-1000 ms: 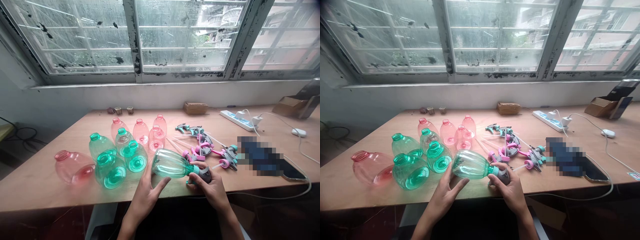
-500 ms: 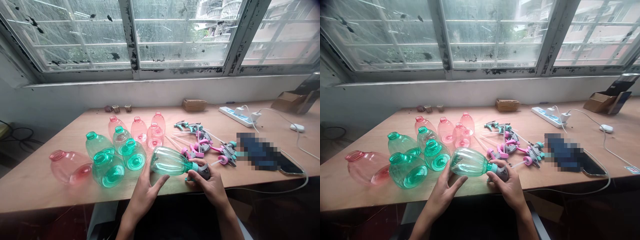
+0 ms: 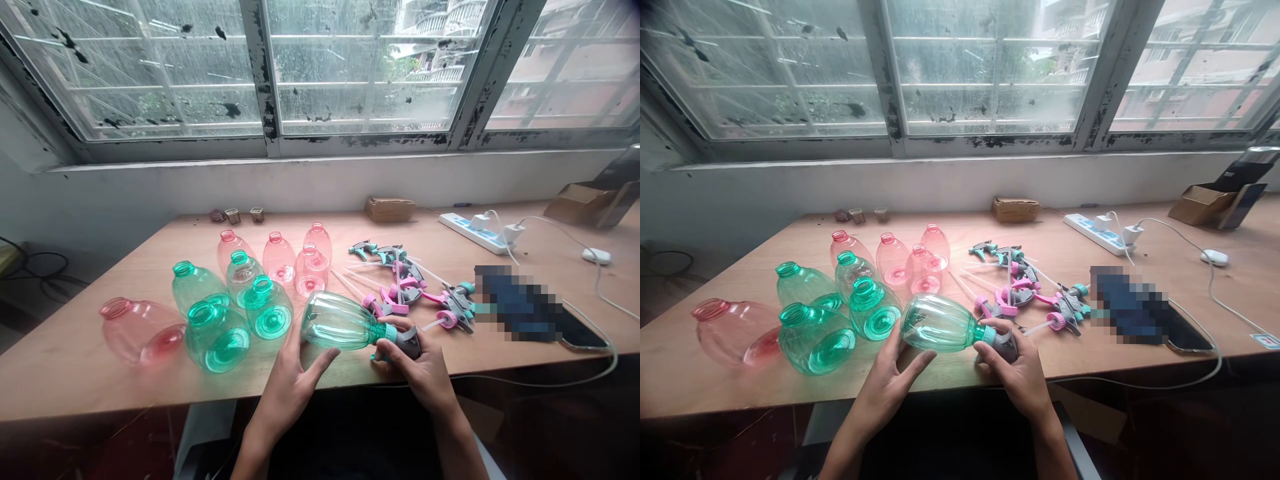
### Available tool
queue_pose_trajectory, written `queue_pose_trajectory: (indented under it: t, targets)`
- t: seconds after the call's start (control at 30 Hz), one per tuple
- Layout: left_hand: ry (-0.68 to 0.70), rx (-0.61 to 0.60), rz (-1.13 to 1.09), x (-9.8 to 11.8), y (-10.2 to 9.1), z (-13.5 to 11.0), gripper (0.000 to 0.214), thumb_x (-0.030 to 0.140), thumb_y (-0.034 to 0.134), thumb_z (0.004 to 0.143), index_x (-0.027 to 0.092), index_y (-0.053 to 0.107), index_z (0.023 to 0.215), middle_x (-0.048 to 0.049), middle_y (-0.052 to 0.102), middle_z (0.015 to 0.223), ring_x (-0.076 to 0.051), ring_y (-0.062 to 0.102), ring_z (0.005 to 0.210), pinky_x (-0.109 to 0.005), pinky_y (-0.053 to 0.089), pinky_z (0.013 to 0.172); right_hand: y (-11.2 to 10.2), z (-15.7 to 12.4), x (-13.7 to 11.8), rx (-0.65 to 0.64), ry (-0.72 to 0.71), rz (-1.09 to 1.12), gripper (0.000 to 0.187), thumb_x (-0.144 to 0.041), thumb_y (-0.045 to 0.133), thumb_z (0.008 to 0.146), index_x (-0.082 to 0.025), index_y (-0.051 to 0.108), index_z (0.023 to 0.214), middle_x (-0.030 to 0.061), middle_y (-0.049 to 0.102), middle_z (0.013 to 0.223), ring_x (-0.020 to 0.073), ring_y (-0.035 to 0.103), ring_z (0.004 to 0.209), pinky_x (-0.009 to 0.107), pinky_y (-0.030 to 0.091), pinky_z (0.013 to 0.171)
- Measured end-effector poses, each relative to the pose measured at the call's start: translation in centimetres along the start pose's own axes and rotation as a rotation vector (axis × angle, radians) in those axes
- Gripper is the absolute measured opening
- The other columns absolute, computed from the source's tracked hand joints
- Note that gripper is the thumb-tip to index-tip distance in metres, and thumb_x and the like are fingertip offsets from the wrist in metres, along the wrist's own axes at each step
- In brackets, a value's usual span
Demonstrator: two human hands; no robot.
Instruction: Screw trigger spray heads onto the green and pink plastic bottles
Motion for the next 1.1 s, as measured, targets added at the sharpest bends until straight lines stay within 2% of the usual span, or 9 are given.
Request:
queue_pose_trajectory:
  t: [0.33, 0.63, 0.87, 1.1]
  targets:
    - [-0.005, -0.010, -0.017, 0.29, -0.02, 0.02, 0.078, 0.052, 0.068, 0.099, 0.035, 0.032, 0.166, -0.0073, 0.042, 0.172, -0.031, 0.043, 0.158, -0.048, 0.031, 0.133, 0.29, -0.16, -0.17, 0.028, 0.002, -0.008, 0.048, -0.053, 0.084, 0.086, -0.020, 0.070, 0.118, -0.0002, 0.074, 0.071, 0.0191, 0.075, 0.062, 0.026, 0.065, 0.056]
    - [0.000, 0.002, -0.017, 0.14, 0.02, 0.05, 0.081, 0.052, 0.069, 0.098, 0.035, 0.031, 0.167, -0.0080, 0.041, 0.173, -0.031, 0.042, 0.158, -0.049, 0.030, 0.133, -0.03, -0.01, 0.08, 0.004, -0.001, -0.017, 0.046, -0.050, 0.084, 0.087, -0.021, 0.069, 0.120, -0.0007, 0.076, 0.074, 0.0187, 0.077, 0.065, 0.025, 0.065, 0.060]
    - [0.005, -0.006, 0.000, 0.06, -0.04, 0.05, 0.080, 0.052, 0.069, 0.099, 0.040, 0.029, 0.167, -0.0041, 0.040, 0.174, -0.030, 0.041, 0.158, -0.048, 0.028, 0.134, -0.03, 0.02, 0.14, 0.007, -0.015, -0.023, 0.044, -0.048, 0.085, 0.088, -0.021, 0.070, 0.120, -0.0012, 0.076, 0.075, 0.0174, 0.076, 0.066, 0.023, 0.064, 0.062]
    - [0.001, -0.001, -0.001, -0.06, 0.02, 0.03, 0.080, 0.052, 0.069, 0.098, 0.039, 0.030, 0.167, -0.0038, 0.040, 0.173, -0.030, 0.038, 0.160, -0.047, 0.027, 0.134, -0.10, -0.03, 0.11, 0.002, -0.013, -0.022, 0.044, -0.048, 0.084, 0.088, -0.021, 0.070, 0.120, -0.0011, 0.076, 0.075, 0.0180, 0.077, 0.066, 0.024, 0.064, 0.062]
Point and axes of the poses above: each hand's wrist, its own z-axis towards the middle knuckle, its own y-axis out of the palm, x = y × z, the point moved 2 cm from there along z, towards the middle knuckle
